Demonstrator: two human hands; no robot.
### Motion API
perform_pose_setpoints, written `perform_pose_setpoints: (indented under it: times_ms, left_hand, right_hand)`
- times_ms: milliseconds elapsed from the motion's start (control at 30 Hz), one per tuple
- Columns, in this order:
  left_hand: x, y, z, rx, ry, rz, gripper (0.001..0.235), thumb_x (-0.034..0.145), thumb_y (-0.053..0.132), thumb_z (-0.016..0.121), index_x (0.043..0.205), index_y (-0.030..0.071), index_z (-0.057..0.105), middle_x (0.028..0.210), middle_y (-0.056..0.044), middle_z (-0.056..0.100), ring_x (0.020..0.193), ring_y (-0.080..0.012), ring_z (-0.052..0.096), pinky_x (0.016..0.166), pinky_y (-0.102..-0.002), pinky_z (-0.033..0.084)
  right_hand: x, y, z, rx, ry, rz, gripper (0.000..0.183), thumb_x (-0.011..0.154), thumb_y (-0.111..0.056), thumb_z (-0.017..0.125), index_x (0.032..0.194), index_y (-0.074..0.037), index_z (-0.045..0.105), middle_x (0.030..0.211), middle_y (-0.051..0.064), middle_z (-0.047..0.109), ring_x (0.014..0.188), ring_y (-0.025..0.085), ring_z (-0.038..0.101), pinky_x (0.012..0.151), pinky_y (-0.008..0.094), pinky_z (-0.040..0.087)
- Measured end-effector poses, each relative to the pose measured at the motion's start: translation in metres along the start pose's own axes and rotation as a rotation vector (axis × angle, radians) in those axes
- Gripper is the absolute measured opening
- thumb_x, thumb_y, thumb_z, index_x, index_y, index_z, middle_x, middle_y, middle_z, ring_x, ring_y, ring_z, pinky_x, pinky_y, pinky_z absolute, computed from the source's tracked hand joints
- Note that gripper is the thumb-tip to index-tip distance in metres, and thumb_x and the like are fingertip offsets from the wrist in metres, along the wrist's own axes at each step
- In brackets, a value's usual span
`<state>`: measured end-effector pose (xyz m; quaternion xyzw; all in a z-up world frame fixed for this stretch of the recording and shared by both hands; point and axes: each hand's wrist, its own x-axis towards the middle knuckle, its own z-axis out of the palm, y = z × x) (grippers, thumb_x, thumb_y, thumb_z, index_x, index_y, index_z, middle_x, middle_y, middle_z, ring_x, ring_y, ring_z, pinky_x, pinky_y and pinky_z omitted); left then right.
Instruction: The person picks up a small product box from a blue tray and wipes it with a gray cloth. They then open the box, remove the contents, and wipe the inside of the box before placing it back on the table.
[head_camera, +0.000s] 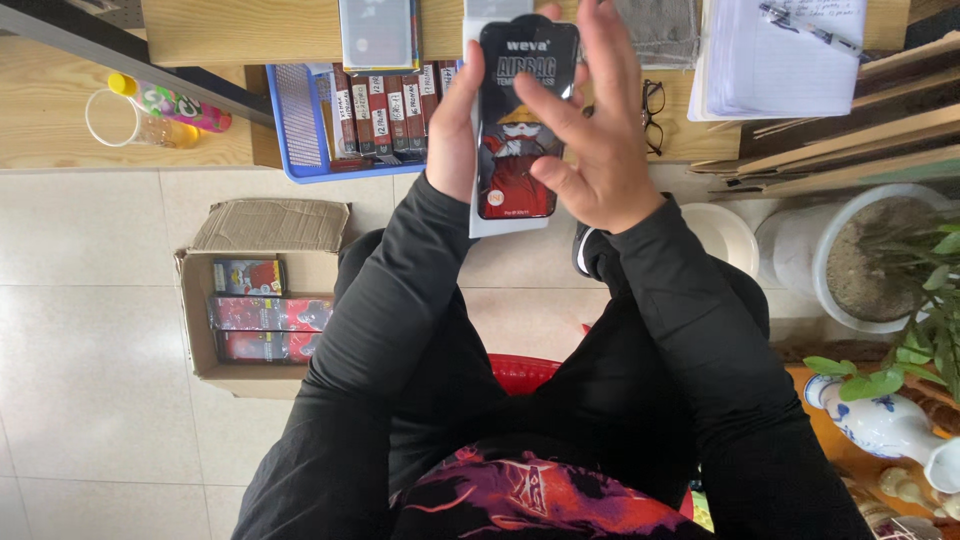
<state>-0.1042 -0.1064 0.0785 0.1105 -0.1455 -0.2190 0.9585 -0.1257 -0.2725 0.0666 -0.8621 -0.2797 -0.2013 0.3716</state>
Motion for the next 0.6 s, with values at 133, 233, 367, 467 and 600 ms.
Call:
perform_pose_setpoints:
  times_ms: [133, 233, 367, 467, 600]
  left_hand:
    - [0.008, 0.025, 0.015, 0.354, 0.333, 0.072, 0.06, 0.096, 0.048, 0.053, 0.119, -0.006, 0.063, 0.115, -0.021, 0.068, 0.105, -0.0299, 0.066, 0.101, -0.042, 0.05]
    - [0.009, 0.037, 0.012, 0.113, 0.26, 0.018, 0.064, 0.095, 0.05, 0.051, 0.121, -0.008, 0.059, 0.116, -0.024, 0.066, 0.101, -0.0318, 0.066, 0.09, -0.042, 0.054]
    - [0.011, 0.04, 0.009, 0.147, 0.238, 0.004, 0.065, 0.096, 0.053, 0.047, 0.121, -0.006, 0.057, 0.118, -0.021, 0.064, 0.099, -0.0269, 0.066, 0.08, -0.036, 0.055]
    - [0.005, 0.028, 0.023, 0.15, 0.235, 0.009, 0.06, 0.099, 0.049, 0.052, 0.142, 0.007, 0.048, 0.114, -0.025, 0.067, 0.097, -0.0334, 0.068, 0.093, -0.045, 0.055]
    - [0.0, 0.002, -0.002, 0.312, 0.156, -0.023, 0.066, 0.101, 0.048, 0.05, 0.145, -0.001, 0.045, 0.142, -0.019, 0.054, 0.123, -0.0275, 0.06, 0.107, -0.037, 0.049]
  right_hand:
    - [-0.003, -0.023, 0.013, -0.075, -0.068, -0.125, 0.069, 0.098, -0.069, 0.023, 0.147, -0.032, 0.054, 0.163, 0.014, 0.009, 0.155, 0.04, 0.01, 0.13, 0.064, 0.019]
    - [-0.007, -0.041, 0.019, -0.075, -0.107, -0.223, 0.066, 0.1, -0.068, 0.024, 0.146, -0.032, 0.055, 0.162, 0.012, 0.014, 0.153, 0.038, 0.011, 0.124, 0.065, 0.023]
    - [-0.007, -0.047, 0.018, -0.074, -0.12, -0.25, 0.064, 0.101, -0.066, 0.026, 0.141, -0.031, 0.06, 0.16, 0.011, 0.02, 0.151, 0.035, 0.011, 0.12, 0.067, 0.023]
    - [-0.002, -0.034, 0.012, -0.088, -0.092, -0.252, 0.063, 0.102, -0.064, 0.027, 0.14, -0.03, 0.062, 0.161, 0.011, 0.019, 0.151, 0.039, 0.01, 0.121, 0.067, 0.023]
    - [0.0, 0.002, 0.0, -0.161, -0.004, -0.166, 0.067, 0.099, -0.068, 0.018, 0.146, -0.037, 0.054, 0.164, 0.007, 0.011, 0.154, 0.034, 0.001, 0.129, 0.058, 0.009]
